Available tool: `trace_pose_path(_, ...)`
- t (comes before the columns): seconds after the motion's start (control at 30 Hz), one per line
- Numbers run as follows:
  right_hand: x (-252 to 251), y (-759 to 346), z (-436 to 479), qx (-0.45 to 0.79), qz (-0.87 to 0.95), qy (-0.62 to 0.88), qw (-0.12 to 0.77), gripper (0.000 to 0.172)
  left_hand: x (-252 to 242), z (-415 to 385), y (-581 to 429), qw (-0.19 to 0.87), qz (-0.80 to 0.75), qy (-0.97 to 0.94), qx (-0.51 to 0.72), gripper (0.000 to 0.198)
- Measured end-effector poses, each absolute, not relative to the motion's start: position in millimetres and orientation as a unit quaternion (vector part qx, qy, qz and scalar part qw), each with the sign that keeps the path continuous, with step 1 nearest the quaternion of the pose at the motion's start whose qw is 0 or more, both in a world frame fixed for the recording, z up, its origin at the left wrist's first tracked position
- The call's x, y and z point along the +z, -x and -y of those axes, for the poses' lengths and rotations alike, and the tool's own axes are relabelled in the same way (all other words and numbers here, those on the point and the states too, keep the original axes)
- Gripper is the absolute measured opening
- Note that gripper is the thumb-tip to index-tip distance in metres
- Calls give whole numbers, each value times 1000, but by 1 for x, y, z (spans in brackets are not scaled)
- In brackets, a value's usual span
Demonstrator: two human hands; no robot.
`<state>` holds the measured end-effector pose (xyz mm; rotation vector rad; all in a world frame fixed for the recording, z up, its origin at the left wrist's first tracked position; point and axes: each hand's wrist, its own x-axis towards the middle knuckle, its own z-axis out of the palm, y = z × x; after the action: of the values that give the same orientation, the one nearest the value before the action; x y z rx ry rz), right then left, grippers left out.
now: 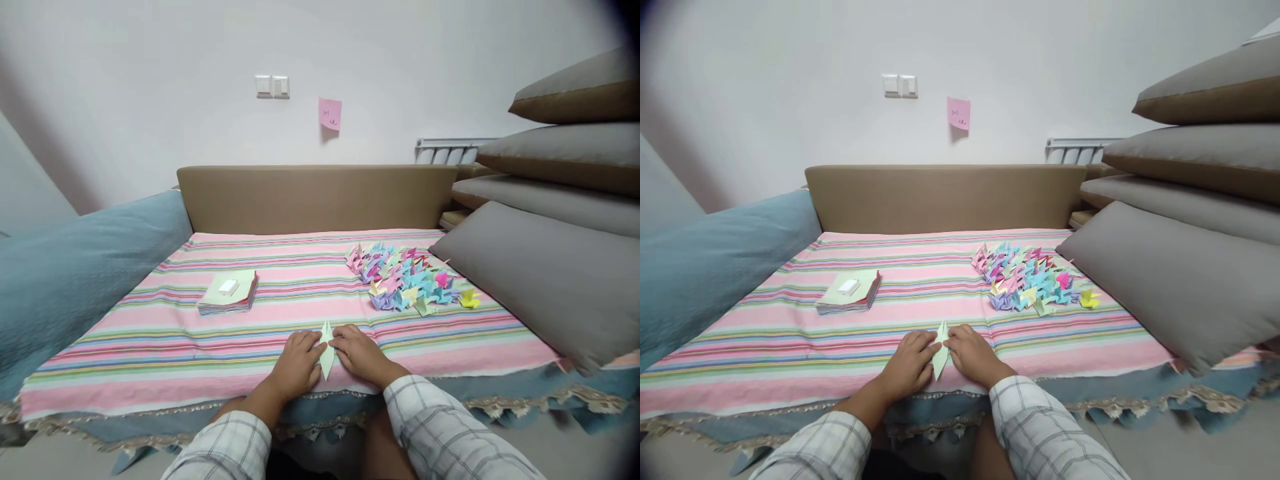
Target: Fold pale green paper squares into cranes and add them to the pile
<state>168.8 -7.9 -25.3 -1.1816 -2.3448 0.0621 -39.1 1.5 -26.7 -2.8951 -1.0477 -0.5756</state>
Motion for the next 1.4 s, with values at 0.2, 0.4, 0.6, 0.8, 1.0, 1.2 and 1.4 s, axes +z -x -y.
trace_pose_path(0.2, -30, -175, 10, -17, 884, 393, 253, 23, -28, -3, 40, -31, 315, 926, -205, 43)
trace_pose_path(0.4, -32, -181, 9, 21, 889, 384, 251, 24, -22, -15, 41, -116, 322, 914, -216, 43)
trace_pose_path(0.6, -38, -179, 9, 21, 874, 394, 284, 22, -22, -26, 41, -146, 326, 912, -203, 48)
trace_pose_path(0.8, -46, -169, 8, 24, 833, 440, 334, 22, -21, -23, 37, -126, 331, 907, -229, 25)
trace_pose_path(1.0, -47, -167, 9, 63, 815, 449, 361, 10, -23, -19, 29, -102, 373, 887, -251, 15)
trace_pose_path(1.2, -49, -161, 4, 61, 774, 517, 359, 12, -25, -21, 23, -108, 421, 862, -262, 14)
trace_pose_path(1.4, -48, -149, 3, 56, 728, 598, 331, 12, -25, -24, 15, -96, 489, 830, -252, 18)
